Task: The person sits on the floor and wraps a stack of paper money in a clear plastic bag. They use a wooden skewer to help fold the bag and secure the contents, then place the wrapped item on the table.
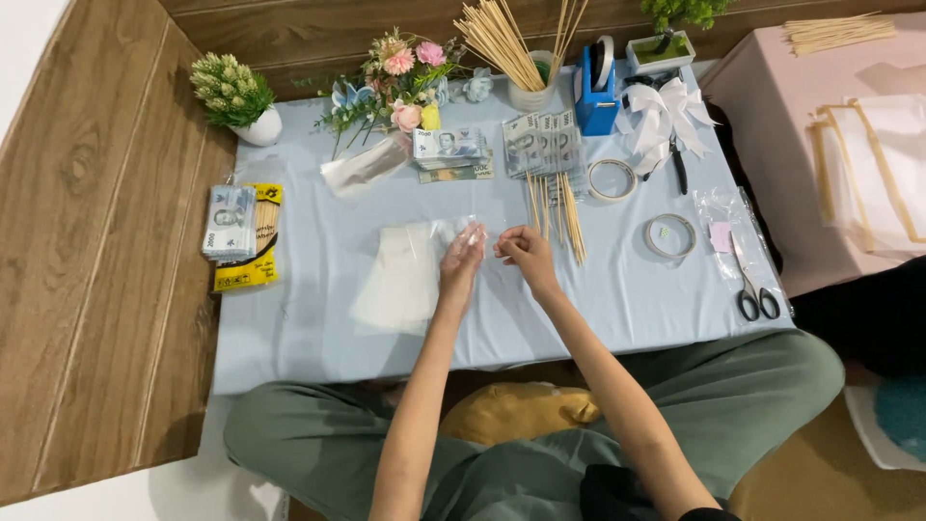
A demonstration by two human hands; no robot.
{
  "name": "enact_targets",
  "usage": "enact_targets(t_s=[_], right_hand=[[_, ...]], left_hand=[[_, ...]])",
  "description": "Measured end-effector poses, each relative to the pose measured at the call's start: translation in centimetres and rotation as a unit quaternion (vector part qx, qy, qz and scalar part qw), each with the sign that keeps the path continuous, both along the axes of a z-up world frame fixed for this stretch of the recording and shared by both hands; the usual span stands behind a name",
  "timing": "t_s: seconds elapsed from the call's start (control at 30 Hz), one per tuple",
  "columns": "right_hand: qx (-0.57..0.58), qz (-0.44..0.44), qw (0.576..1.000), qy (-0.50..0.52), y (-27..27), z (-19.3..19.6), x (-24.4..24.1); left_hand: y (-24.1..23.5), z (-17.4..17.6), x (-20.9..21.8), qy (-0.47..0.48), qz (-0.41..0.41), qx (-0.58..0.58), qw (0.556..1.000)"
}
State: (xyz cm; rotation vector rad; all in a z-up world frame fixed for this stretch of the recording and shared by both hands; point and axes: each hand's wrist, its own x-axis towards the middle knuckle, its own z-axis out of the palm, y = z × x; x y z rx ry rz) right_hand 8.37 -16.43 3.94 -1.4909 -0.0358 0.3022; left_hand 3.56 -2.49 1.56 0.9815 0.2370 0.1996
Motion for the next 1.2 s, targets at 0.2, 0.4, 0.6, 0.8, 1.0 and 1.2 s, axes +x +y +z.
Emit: enact_targets(t_s=[0.2, 0.4, 0.6, 0.8, 1.0, 1.2], right_hand=[[-0.061, 0.003, 0.998, -0.010, -0.1, -3.2, 0.0], [-0.018, 0.024, 1.000, 0.004, -0.4, -3.4, 0.0], [-0.015, 0.056, 0.998, 0.012, -0.9, -5.0, 1.2], [0.016, 0.039, 0.997, 0.070, -0.8, -0.1, -0.3], [0.010, 0.050, 0.997, 0.049, -0.7, -0.3, -0.6], [0.024, 0.028, 0.996, 0.082, -0.9, -1.2, 0.2]], left_hand=[[0.1, -6.8, 1.9, 0.042, 0.048, -0.066, 0.996], [0.4, -5.7, 1.6, 0.084, 0.062, -0.066, 0.992], [0.6, -5.4, 1.8, 0.103, 0.026, -0.041, 0.993], [0.6, -2.8, 0.8, 0.088, 0.046, -0.080, 0.992], [0.6, -4.7, 1.5, 0.095, 0.052, -0.089, 0.990], [0.6, -2.6, 1.0, 0.105, 0.053, -0.092, 0.989]])
